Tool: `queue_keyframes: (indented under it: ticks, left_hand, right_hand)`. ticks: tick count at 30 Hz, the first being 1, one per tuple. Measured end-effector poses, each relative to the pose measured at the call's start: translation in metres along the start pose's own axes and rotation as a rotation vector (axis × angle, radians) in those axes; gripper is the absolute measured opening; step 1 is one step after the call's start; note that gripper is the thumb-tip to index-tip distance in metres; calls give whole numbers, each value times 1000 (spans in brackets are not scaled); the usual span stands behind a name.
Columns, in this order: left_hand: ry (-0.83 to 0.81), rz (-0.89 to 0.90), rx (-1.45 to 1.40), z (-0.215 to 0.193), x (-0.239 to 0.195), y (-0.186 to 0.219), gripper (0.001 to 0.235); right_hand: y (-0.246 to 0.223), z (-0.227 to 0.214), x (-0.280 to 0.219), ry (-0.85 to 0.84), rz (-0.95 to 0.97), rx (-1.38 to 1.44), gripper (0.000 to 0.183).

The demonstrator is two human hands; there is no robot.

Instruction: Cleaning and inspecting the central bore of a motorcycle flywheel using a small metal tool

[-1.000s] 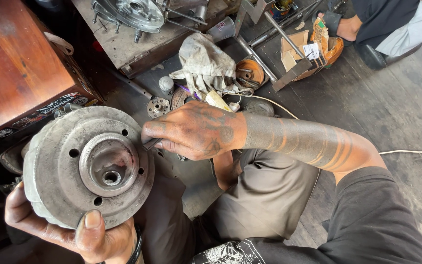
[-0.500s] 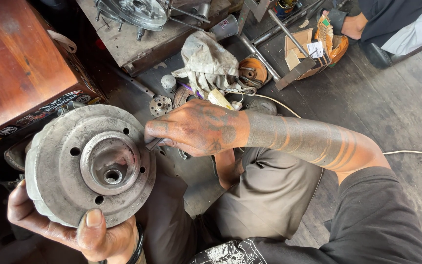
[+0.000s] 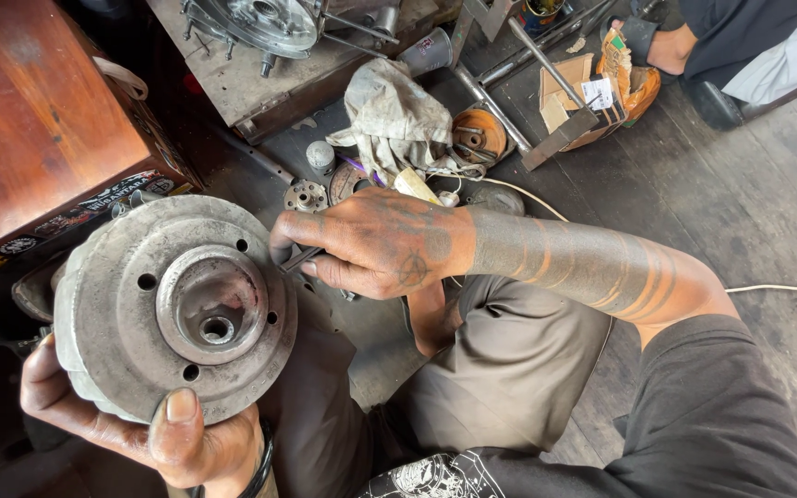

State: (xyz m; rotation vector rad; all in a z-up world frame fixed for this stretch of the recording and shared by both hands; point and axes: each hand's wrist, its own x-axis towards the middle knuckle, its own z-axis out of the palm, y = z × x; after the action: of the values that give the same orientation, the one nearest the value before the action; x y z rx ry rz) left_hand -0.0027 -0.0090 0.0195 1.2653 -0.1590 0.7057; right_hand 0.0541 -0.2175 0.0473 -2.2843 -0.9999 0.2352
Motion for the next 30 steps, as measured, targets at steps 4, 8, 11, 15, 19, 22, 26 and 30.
queue_keyframes:
  ticks: [4, 8, 11, 15, 19, 22, 26, 30]
  left_hand:
    - [1, -6, 5, -2, 0, -2, 56]
    - [11, -8, 8, -2, 0, -2, 56]
    - [14, -5, 35, -2, 1, 0, 56]
    - [48, -4, 12, -4, 0, -4, 59]
    - [51, -4, 57, -7, -3, -2, 61]
    - [54, -26, 83, -11, -8, -4, 69]
    - [29, -3, -39, -12, -7, -11, 72]
    - [14, -43, -58, -14, -8, -14, 76]
  right_hand:
    - [1, 0, -1, 11, -25, 18, 34]
    - [2, 3, -1, -8, -3, -22, 45]
    - [3, 4, -3, -22, 27, -42, 46]
    - [6, 5, -4, 10, 16, -56, 44]
    - [8, 4, -8, 23, -58, -113, 43]
    - [14, 6, -9, 53, -142, -67, 46]
    - [13, -3, -3, 46, -236, -39, 35]
    - [9, -6, -1, 76, -280, 51, 39]
